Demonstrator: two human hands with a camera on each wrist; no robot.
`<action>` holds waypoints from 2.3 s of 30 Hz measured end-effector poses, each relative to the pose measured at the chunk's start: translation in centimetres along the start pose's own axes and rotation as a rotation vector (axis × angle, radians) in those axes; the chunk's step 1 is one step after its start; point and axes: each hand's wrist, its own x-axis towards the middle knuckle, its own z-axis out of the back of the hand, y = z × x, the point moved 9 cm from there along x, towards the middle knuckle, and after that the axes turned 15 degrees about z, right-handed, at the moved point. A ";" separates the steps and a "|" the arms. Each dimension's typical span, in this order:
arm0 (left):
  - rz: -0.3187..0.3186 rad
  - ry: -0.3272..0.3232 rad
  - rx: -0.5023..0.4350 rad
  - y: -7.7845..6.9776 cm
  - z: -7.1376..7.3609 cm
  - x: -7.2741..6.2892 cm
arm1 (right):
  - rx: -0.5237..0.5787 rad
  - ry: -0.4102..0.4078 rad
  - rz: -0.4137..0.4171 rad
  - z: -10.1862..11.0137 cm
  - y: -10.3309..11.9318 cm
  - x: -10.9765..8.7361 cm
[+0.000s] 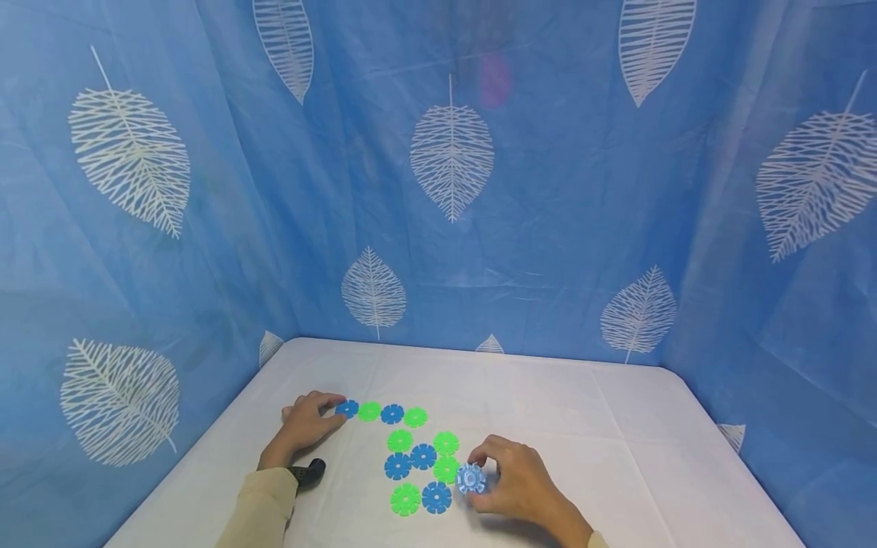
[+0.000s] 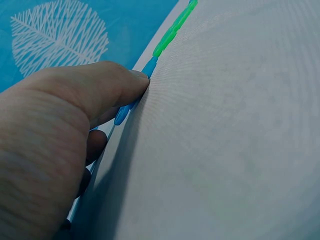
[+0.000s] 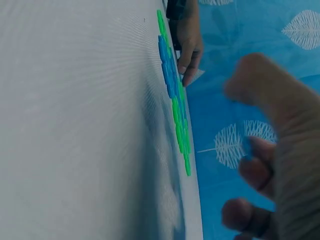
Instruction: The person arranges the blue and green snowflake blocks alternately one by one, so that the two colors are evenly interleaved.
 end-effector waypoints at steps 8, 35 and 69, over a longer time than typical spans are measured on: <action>0.000 -0.003 0.011 0.1 -0.1 -0.1 | 0.236 -0.251 0.079 2.2 -0.4 1.0; 0.020 0.012 -0.002 0.0 -0.1 0.1 | 0.073 -0.296 -0.004 0.8 -4.9 8.1; 0.014 -0.002 -0.015 0.2 -0.2 0.1 | 0.088 0.002 -0.354 -5.8 -9.7 7.5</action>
